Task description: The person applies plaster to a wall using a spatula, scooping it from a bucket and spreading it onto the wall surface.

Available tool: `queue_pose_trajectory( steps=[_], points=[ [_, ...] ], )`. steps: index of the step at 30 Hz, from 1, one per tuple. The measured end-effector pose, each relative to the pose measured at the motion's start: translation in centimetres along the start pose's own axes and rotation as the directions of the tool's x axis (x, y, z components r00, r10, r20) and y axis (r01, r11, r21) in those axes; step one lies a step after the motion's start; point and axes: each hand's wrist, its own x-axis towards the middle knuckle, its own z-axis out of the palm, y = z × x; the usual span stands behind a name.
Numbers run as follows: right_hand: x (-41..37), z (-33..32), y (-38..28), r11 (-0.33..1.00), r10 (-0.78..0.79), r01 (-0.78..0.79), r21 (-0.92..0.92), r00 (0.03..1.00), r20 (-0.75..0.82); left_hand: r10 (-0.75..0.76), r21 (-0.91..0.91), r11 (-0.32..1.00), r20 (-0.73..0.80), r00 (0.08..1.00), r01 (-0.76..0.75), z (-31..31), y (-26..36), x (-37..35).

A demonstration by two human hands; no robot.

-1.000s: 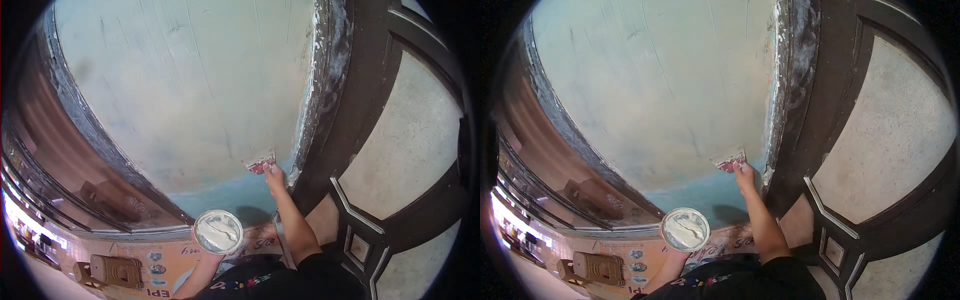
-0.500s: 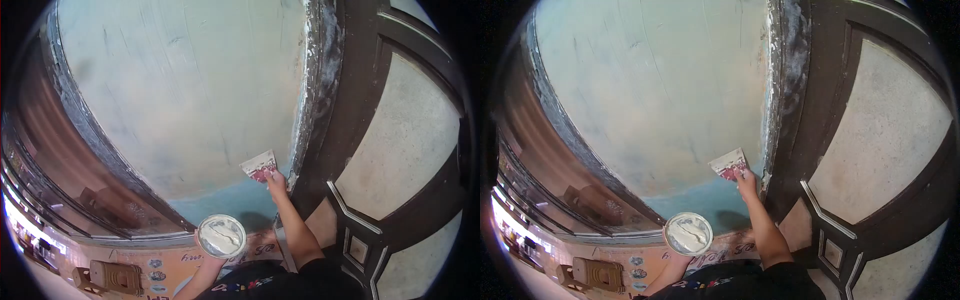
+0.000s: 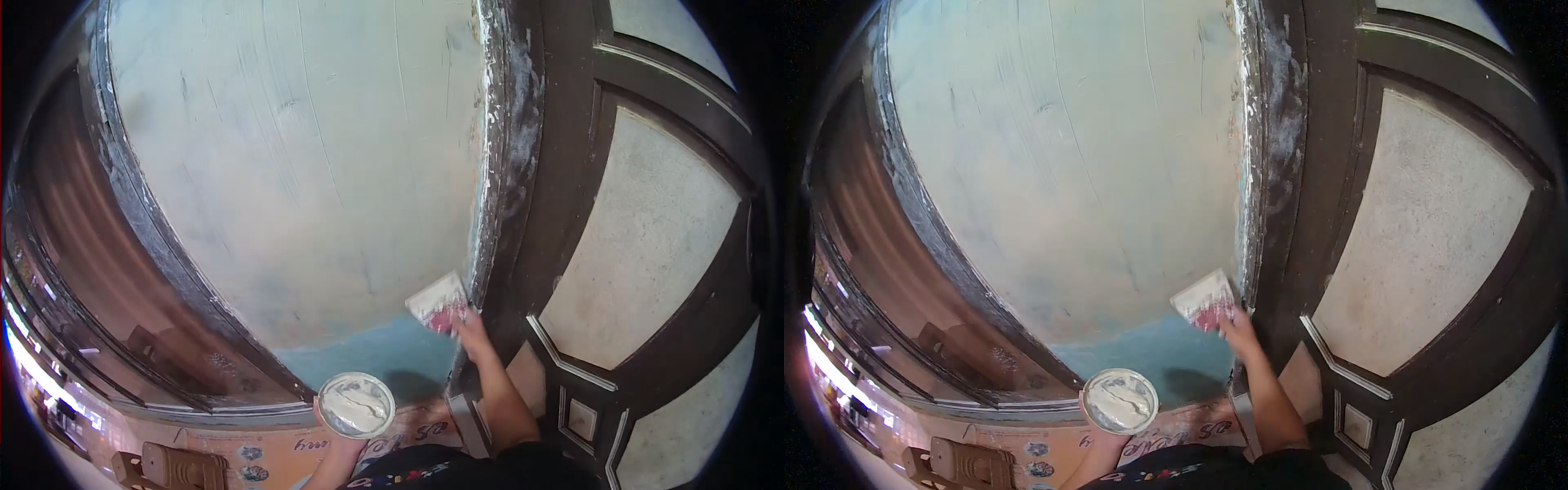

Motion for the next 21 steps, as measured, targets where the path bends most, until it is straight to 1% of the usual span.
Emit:
queue_pose_trajectory(
  steps=[1,2,3,5,6,7,8,9,10,11,12,13,14,15,16,18,19,21],
  points=[
    [1.1,0.1,-2.5,0.992,-0.121,0.122,-0.035,0.992,0.015,-0.022,-0.037,0.999,0.023,0.999,0.023,0.7,-0.1,-0.2],
    [2.0,0.0,-4.8,0.980,-0.185,0.181,-0.084,0.982,-0.036,-0.025,-0.036,0.999,0.024,0.999,0.026,1.0,-0.2,-0.1],
    [2.5,0.0,-8.5,0.897,-0.371,0.345,-0.276,0.928,-0.044,-0.021,-0.042,0.999,0.012,1.000,0.022,1.1,-0.2,0.0],
    [2.5,0.3,-15.8,0.872,-0.459,0.419,-0.255,0.880,-0.123,-0.007,-0.029,1.000,0.010,1.000,0.007,1.7,-0.3,0.2],
    [2.5,-0.2,-19.2,0.728,-0.593,0.483,-0.487,0.800,-0.092,-0.010,-0.029,1.000,0.015,1.000,0.010,1.8,-0.3,0.2],
    [3.0,-0.8,-21.6,0.674,-0.650,0.507,-0.538,0.753,-0.105,0.005,-0.003,1.000,0.011,1.000,-0.005,1.9,-0.4,0.2],
    [2.7,-0.6,-24.8,0.646,-0.675,0.488,-0.587,0.724,-0.142,0.018,0.024,1.000,0.006,1.000,-0.018,1.8,-0.4,0.1],
    [3.2,-0.2,-27.3,0.525,-0.811,0.591,-0.612,0.567,-0.147,0.003,-0.011,1.000,0.007,1.000,-0.003,1.7,-0.4,0.3],
    [3.9,-0.5,-29.2,0.510,-0.829,0.586,-0.629,0.531,-0.177,0.001,-0.014,1.000,0.008,1.000,0.000,1.7,-0.4,0.3],
    [4.1,-0.5,-31.4,0.490,-0.834,0.543,-0.682,0.518,-0.187,-0.005,-0.022,1.000,0.008,1.000,0.005,1.7,-0.4,0.3],
    [4.3,-0.1,-33.5,0.466,-0.854,0.565,-0.681,0.490,-0.177,-0.008,-0.028,1.000,0.008,1.000,0.009,1.7,-0.5,0.3],
    [4.9,0.2,-35.0,0.462,-0.862,0.558,-0.689,0.466,-0.201,-0.010,-0.031,0.999,0.009,1.000,0.010,1.7,-0.6,0.3],
    [5.8,0.2,-36.2,0.412,-0.892,0.567,-0.713,0.411,-0.188,-0.003,-0.025,1.000,0.021,1.000,0.003,1.6,-0.7,0.4],
    [6.3,0.6,-37.5,0.391,-0.909,0.595,-0.702,0.370,-0.192,0.005,-0.019,1.000,0.032,0.999,-0.004,1.5,-0.7,0.5],
    [6.7,0.9,-38.6,0.388,-0.910,0.596,-0.703,0.369,-0.189,0.006,-0.022,1.000,0.033,0.999,-0.005,1.6,-0.8,0.4],
    [7.5,1.3,-40.9,0.314,-0.943,0.596,-0.739,0.285,-0.171,0.000,-0.016,1.000,0.059,0.998,0.001,1.9,-0.7,0.6],
    [7.8,1.6,-42.1,0.309,-0.945,0.601,-0.737,0.278,-0.169,0.003,-0.017,1.000,0.066,0.998,-0.002,1.9,-0.7,0.9],
    [8.4,2.1,-44.1,0.165,-0.985,0.607,-0.777,0.149,-0.092,0.022,-0.030,0.999,0.029,0.999,-0.021,1.6,-0.8,1.2]
  ],
)
